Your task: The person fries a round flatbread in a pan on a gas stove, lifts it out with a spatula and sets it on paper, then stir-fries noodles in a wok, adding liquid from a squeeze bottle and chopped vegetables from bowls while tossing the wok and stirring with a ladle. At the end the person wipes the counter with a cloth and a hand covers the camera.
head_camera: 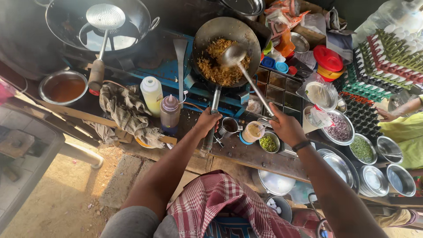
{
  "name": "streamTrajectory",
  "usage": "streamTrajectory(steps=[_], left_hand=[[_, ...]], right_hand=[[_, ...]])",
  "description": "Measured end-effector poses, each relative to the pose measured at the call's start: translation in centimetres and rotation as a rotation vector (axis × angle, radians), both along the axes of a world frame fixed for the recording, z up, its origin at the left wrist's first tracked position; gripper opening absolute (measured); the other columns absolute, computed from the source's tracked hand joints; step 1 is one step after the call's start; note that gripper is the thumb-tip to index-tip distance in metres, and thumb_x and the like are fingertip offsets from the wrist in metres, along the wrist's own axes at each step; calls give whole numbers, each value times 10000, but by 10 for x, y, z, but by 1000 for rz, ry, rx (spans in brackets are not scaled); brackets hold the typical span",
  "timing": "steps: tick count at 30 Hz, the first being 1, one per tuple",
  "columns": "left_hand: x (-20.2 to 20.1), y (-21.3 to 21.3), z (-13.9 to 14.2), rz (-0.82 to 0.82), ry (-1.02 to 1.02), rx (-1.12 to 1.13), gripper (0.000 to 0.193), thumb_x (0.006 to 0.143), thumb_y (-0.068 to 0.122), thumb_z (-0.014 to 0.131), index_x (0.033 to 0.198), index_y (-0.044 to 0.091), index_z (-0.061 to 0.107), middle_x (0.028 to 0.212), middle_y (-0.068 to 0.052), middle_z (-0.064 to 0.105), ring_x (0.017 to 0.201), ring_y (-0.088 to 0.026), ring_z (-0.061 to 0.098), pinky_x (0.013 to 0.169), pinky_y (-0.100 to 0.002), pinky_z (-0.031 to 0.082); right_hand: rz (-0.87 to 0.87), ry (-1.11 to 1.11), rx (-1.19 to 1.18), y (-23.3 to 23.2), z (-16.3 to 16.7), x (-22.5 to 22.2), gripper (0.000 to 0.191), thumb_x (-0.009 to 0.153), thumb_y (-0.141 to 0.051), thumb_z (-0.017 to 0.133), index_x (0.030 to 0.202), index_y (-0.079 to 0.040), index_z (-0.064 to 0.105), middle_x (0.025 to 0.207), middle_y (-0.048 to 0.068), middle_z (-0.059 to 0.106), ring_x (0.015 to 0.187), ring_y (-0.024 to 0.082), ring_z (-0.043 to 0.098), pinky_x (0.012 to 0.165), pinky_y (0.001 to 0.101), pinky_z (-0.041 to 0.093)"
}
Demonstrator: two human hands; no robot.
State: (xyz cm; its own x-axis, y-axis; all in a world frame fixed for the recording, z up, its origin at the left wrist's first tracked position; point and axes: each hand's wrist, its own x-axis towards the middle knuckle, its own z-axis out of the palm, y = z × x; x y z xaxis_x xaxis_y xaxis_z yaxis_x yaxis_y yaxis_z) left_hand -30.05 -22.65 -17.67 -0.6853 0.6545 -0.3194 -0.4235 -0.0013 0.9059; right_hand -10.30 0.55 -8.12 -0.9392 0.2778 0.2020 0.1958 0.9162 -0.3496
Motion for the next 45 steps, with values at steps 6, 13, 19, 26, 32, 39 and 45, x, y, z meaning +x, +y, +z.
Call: streamTrajectory(steps=[6, 13, 19, 26, 32, 39, 45], left_hand=[[-3, 1, -9, -8, 9, -15, 274, 898, 161, 681, 1096, 74, 514, 721, -54, 579, 532, -161, 564, 461, -361, 482], [-5, 4, -6, -38, -2, -69, 277, 900, 168, 678, 1119, 101, 521, 728, -50, 586, 532, -170, 567, 468, -368, 489], [-1, 4, 0, -31, -7, -53, 252, 910, 163, 688, 1087, 88, 524, 742, -51, 581, 558, -151, 582, 487, -369, 501], [1, 5, 1, -1, 47, -42, 220, 912, 179, 696, 1030, 83, 537, 700, -57, 582, 566, -197, 581, 485, -399, 491], [26, -17, 25, 187, 1035, -439, 318, 966, 277, 738, 1135, 55, 585, 920, -137, 676, 842, -360, 667, 686, -461, 533], [1, -154, 67, 702, 1608, -252, 250, 946, 148, 718, 1160, 58, 623, 1130, -126, 659, 1084, -351, 631, 941, -479, 507], [-93, -177, 34, 823, 1296, -414, 1095, 675, 264, 955, 1471, -140, 321, 1300, -287, 569, 1171, -471, 564, 964, -514, 439]], right_hand=[[-163, -3, -1077, -9, -38, 17, 775, 930, -169, 607, 1624, -245, 270, 732, -5, 572, 478, 95, 527, 427, 285, 464], [-55, 66, -219, -28, -10, 77, 804, 939, -226, 631, 1654, -177, 266, 791, 51, 639, 602, 147, 601, 528, 312, 483], [-147, -329, -662, -61, -12, 15, 790, 984, -243, 550, 1667, -213, 154, 834, 237, 660, 620, 343, 655, 529, 475, 531], [-123, -51, -458, -108, -72, -28, 765, 1020, -246, 542, 1651, -119, 130, 691, 98, 661, 495, 178, 647, 457, 345, 534], [-64, 28, -1018, -68, -60, -52, 727, 1000, -269, 578, 1646, -217, 249, 741, 6, 591, 485, 110, 563, 404, 308, 471], [-61, 14, -619, -20, -66, -6, 640, 1005, -226, 552, 1618, -225, 368, 749, 9, 608, 514, 88, 554, 491, 272, 484], [-152, 96, -1126, -53, -79, 23, 642, 1005, -240, 513, 1614, -197, 314, 751, 18, 559, 497, 109, 504, 436, 286, 438]])
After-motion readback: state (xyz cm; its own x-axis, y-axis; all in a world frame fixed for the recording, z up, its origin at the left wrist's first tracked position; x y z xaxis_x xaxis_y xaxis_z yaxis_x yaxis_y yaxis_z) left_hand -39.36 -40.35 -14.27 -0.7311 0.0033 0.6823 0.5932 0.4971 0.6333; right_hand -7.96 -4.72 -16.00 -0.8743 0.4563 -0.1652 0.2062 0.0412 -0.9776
